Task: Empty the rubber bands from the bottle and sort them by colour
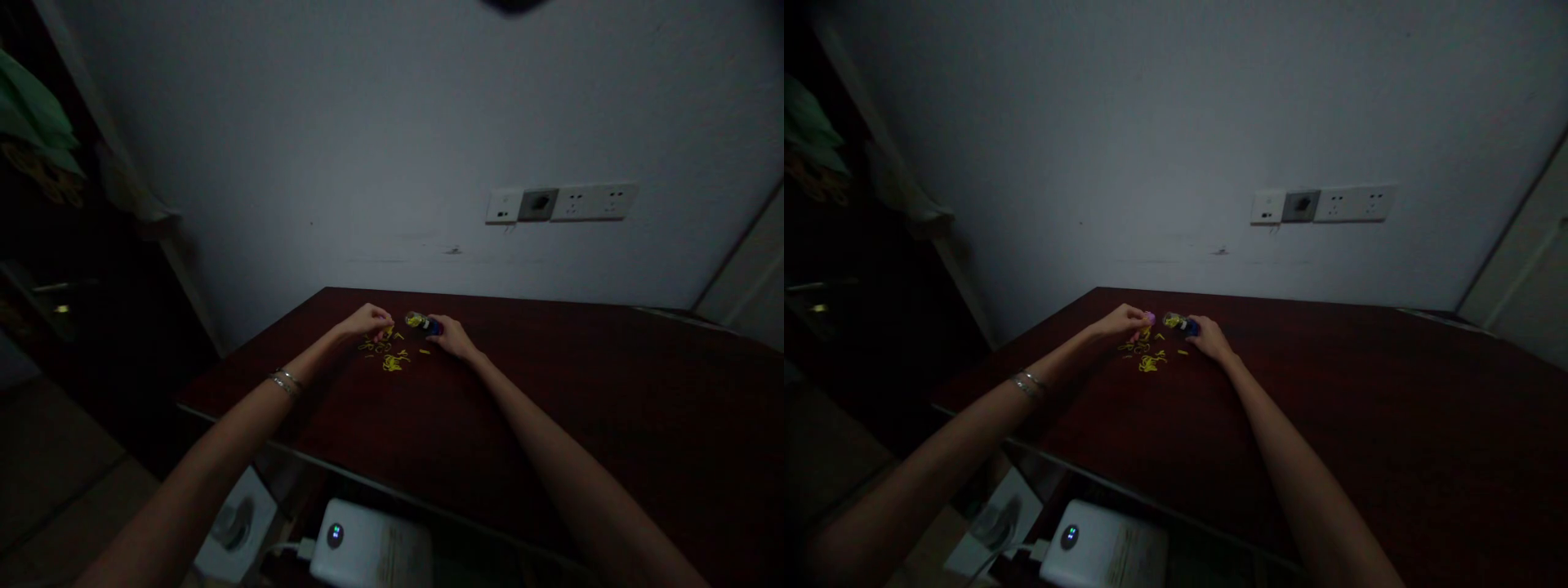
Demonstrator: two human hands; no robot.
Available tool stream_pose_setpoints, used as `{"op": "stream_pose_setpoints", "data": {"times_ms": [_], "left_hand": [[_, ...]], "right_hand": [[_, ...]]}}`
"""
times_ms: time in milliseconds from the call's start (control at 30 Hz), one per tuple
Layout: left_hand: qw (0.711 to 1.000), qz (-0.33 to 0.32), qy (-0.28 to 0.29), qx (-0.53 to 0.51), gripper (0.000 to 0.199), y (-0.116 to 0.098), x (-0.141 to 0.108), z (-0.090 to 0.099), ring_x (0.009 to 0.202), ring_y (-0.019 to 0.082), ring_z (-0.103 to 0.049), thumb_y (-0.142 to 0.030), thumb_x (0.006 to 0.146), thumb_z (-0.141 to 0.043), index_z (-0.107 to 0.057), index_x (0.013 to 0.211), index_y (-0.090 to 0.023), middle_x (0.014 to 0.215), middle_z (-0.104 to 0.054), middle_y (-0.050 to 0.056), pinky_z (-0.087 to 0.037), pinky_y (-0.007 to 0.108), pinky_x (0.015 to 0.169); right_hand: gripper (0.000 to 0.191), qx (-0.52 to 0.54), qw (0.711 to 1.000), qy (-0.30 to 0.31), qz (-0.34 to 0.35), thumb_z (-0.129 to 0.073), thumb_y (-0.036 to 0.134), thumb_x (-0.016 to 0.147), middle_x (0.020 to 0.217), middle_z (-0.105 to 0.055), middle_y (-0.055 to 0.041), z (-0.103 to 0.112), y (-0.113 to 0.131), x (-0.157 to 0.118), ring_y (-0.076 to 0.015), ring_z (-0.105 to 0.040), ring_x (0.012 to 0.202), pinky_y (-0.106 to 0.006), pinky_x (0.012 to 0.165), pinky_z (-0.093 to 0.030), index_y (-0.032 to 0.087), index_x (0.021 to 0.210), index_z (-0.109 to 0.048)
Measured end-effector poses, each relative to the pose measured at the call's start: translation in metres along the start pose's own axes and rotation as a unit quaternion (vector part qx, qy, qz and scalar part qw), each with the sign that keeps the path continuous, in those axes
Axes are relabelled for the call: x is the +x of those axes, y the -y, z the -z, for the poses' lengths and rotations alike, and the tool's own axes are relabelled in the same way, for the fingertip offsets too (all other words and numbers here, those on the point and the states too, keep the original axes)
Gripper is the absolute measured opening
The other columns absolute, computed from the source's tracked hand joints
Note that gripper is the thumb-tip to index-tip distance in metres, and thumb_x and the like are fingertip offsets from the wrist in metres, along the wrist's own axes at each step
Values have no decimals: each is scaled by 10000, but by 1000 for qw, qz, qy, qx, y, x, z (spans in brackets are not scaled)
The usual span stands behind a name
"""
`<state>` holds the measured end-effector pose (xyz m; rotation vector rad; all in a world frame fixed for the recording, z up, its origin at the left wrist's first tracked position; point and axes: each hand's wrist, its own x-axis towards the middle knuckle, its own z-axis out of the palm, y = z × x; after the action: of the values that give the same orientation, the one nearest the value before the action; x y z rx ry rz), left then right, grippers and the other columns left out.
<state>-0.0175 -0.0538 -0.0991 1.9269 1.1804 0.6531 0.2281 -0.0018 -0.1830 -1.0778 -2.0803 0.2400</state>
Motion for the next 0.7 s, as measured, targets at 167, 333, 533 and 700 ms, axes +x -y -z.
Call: {"op": "stream_pose_setpoints", "data": {"times_ms": [167, 333, 533, 700], "left_hand": [[1000, 23, -2, 13, 221, 10, 0, -3, 397, 64, -480, -309, 765, -560, -614, 813, -100, 488, -542, -12, -370, 192, 435], [999, 34, -18, 18, 230, 14, 2, -6, 390, 64, -471, -292, 742, -571, -619, 862, -103, 485, -541, -24, -361, 185, 418], [996, 41, -68, 39, 218, 15, 5, -7, 374, 54, -420, -325, 688, -632, -581, 682, -113, 447, -472, -45, -316, 174, 383], [995, -13, -95, 16, 153, 2, 6, -13, 385, 34, -390, -199, 691, -604, -592, 815, -111, 519, -485, -48, -293, 165, 399]], "right_hand": [[545, 10, 1000, -4, 0, -703, 177, 612, 1080, -605, -77, -3, -2, 1, -214, -558, 991, -368, 881, -422, 201, 1140, -567], [563, 5, 1000, 0, 10, -703, 176, 609, 1103, -595, -87, -4, -4, 1, -215, -547, 1015, -366, 907, -405, 184, 1153, -559], [566, 13, 1000, -6, 0, -700, 173, 608, 1121, -587, -84, -3, -3, 0, -220, -539, 1037, -378, 917, -397, 201, 1155, -558], [563, 5, 1000, 0, 4, -695, 178, 617, 1117, -590, -93, -4, -2, 1, -225, -543, 1029, -378, 907, -404, 190, 1162, -551]]}}
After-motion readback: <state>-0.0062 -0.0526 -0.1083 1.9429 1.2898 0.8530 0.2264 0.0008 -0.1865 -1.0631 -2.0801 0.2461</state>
